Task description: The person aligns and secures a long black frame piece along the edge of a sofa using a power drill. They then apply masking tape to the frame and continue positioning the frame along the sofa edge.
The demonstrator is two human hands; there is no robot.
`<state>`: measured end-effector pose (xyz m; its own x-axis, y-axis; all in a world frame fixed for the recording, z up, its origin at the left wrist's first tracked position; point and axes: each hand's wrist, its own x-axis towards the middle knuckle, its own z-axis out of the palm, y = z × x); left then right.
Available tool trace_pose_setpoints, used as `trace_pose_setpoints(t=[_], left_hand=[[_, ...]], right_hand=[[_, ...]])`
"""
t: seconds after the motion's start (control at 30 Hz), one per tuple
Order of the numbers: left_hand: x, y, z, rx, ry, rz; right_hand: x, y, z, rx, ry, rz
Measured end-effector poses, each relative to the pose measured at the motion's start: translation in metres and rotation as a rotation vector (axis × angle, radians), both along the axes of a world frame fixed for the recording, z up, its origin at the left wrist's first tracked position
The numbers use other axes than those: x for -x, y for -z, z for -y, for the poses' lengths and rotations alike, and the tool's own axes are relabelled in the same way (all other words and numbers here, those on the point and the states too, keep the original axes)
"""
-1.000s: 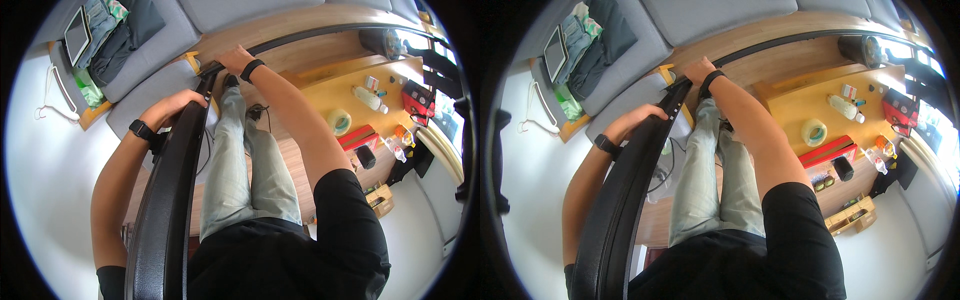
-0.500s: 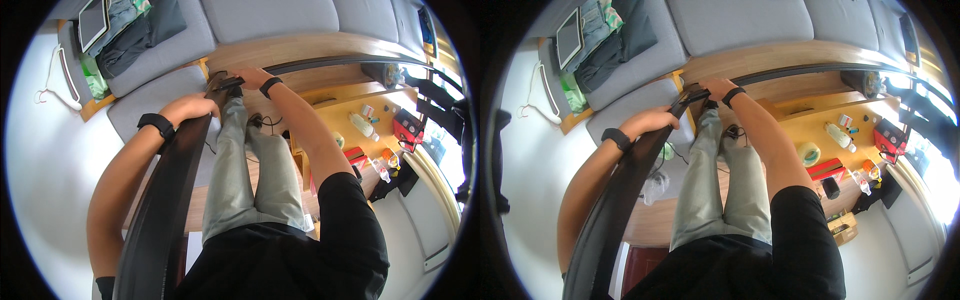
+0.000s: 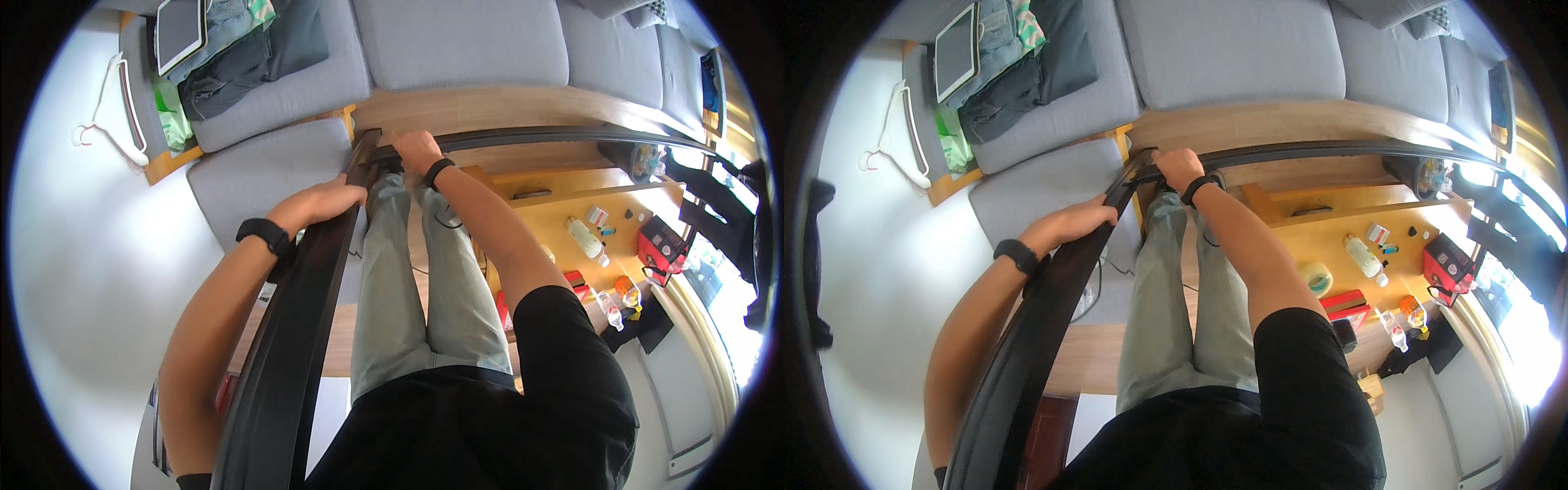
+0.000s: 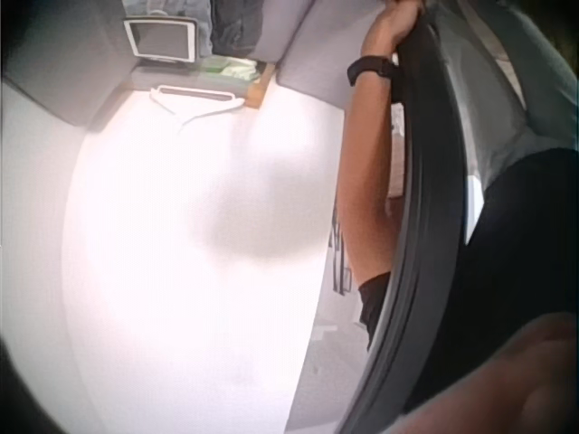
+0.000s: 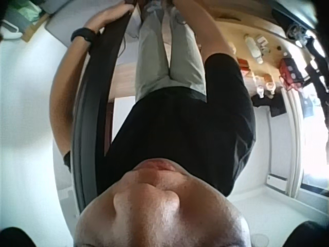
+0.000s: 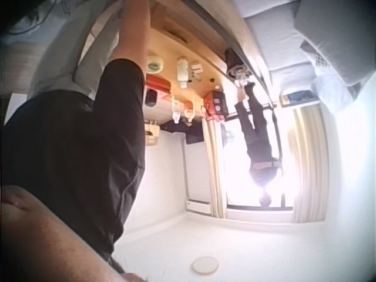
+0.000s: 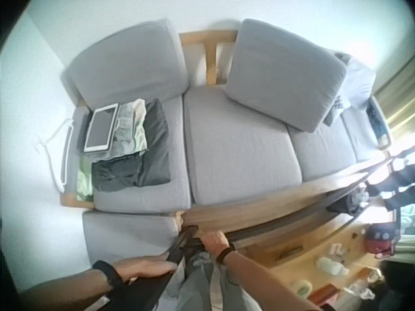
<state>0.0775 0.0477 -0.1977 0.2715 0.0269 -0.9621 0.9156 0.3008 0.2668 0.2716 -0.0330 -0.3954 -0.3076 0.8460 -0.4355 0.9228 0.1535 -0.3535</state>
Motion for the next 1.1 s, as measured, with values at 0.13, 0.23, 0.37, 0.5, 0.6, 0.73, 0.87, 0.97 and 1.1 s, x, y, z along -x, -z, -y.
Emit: trace_pose_setpoints(t=[0.13,0.23,0.37,0.5,0.6,0.73,0.87,0.97,1.1], left_hand=[[0.003,-0.011,0.008,0.01,-0.263,-0.09],[0.002,-0.016,0.011,0.073,-0.412,-0.257],[0.0,-0.023,0.005,0.233,-0.446,-0.187],[-0.002,-0.03,0.002,0.23,-0.515,-0.203],[-0.004,-0.031,-0.001,0.282,-0.535,-0.156],[-0.008,-0.027,-0.009,0.13,-0.353,-0.168],[-0.013,-0.025,-0.021,0.111,-0.142,-0.172],[-0.016,-0.024,-0.027,0.113,-0.116,-0.167],[-0.017,-0.018,-0.029,0.134,-0.124,-0.161]], right_hand=[[0.009,0.018,0.002,0.057,-0.063,0.095],[0.02,0.027,0.007,0.0,-0.02,0.108],[0.029,0.035,0.013,-0.113,0.094,0.145],[0.029,0.038,0.009,0.077,0.047,0.131],[0.028,0.039,0.007,0.106,0.005,0.122],[0.031,0.043,0.008,0.094,0.053,0.106],[0.035,0.05,0.012,0.025,0.063,0.175],[0.038,0.052,0.011,-0.047,0.115,0.169],[0.038,0.046,0.008,0.073,0.159,0.165]])
